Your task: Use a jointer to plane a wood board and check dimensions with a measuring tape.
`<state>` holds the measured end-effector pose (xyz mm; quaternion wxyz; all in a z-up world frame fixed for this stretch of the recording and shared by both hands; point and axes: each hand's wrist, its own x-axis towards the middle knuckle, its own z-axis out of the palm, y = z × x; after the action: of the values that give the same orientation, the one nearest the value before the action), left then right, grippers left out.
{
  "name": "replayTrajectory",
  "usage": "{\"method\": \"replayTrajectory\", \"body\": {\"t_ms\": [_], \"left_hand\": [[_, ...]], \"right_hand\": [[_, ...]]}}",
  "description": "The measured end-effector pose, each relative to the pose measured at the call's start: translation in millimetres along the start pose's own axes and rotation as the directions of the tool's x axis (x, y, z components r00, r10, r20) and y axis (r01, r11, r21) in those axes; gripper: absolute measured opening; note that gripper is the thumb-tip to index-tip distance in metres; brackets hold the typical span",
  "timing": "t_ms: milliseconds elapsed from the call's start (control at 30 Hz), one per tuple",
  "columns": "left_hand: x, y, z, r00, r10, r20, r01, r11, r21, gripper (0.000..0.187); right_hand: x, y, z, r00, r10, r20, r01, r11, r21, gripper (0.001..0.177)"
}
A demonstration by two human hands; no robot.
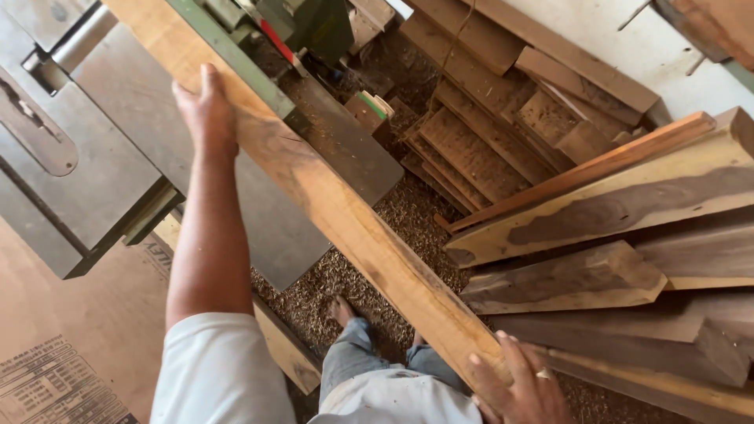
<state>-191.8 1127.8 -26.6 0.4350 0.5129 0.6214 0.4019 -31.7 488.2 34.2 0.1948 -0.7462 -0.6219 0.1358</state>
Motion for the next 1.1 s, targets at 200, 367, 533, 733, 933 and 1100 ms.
{"method": "replayTrajectory", "body": {"t_ms": [200, 367, 533, 733, 933, 1100], "left_hand": [[29, -1, -8, 0.999, -0.05, 0.019, 0.05, 0.999, -0.01, 0.093], [54, -3, -9, 1.0, -0.003, 0.03, 0.006, 0.995, -0.097, 0.086], [87, -8, -13, 0.994, 0.109, 0.013, -0.104, 0.974, -0.199, 0.069], [152, -40, -3, 0.989, 0.118, -0.086, -0.127, 0.985, -0.118, 0.094], [176, -10, 2, 0.983, -0.005, -0.183, -0.01, 0.997, -0.079, 0.077], [221, -40, 29, 0.972, -0.043, -0.231, 0.005, 0.987, -0.163, 0.086]], "right_hand": [[29, -7, 1, 0.997, 0.014, 0.076, -0.004, 0.992, -0.125, 0.104], [53, -10, 15, 0.999, -0.007, 0.054, 0.012, 0.996, -0.085, 0.093], [91, -30, 10, 0.998, 0.027, 0.057, -0.021, 0.993, -0.113, 0.092], [121, -27, 40, 0.989, -0.095, -0.114, 0.084, 0.991, -0.104, 0.083], [157, -10, 65, 0.952, -0.288, -0.107, 0.259, 0.94, -0.224, 0.082], [175, 1, 71, 0.967, -0.252, 0.039, 0.255, 0.939, -0.23, 0.086]]}}
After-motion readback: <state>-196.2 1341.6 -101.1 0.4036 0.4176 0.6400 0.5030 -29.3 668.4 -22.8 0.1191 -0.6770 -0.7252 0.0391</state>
